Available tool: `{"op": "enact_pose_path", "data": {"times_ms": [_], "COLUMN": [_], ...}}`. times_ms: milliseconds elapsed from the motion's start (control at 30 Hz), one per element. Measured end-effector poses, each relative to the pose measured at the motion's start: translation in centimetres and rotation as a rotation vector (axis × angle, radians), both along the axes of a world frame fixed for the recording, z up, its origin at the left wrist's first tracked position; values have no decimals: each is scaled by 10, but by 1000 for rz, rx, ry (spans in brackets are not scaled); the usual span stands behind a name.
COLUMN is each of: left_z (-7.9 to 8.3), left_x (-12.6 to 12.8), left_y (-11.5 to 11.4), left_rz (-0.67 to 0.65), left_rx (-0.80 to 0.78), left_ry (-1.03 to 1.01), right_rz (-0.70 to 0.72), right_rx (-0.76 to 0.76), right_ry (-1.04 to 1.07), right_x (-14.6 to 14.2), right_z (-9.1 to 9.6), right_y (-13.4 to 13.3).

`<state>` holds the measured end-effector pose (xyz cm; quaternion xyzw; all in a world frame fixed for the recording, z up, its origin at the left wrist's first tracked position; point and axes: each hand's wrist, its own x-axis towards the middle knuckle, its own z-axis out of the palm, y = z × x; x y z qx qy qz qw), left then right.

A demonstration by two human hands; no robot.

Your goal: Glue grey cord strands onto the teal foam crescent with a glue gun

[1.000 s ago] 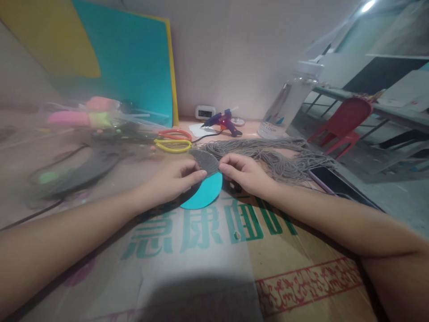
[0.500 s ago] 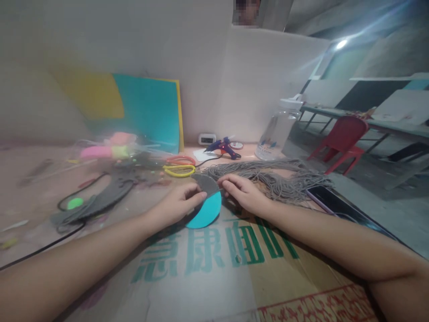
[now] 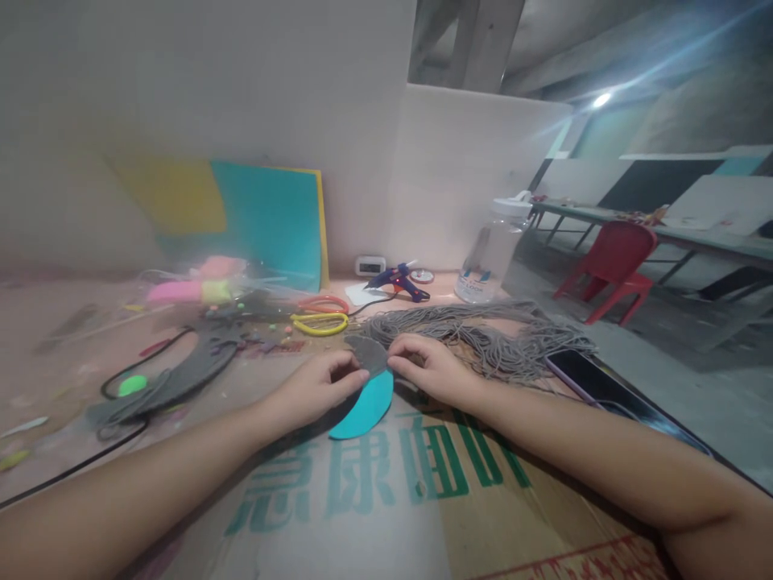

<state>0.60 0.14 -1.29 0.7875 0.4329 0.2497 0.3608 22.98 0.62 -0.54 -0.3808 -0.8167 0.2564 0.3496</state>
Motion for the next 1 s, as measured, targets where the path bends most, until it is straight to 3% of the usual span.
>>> {"op": "enact_pose_path", "data": {"times_ms": [1000], "left_z": [2], "left_x": [-2], "left_y": [-3], "left_rz": [-1], "left_rx": [35], "left_ry": [56], "right_rz": [2], "right_rx": [57], "right_ry": [-85], "right_x": [2], "right_z": [0], "right_y": [-1]}}
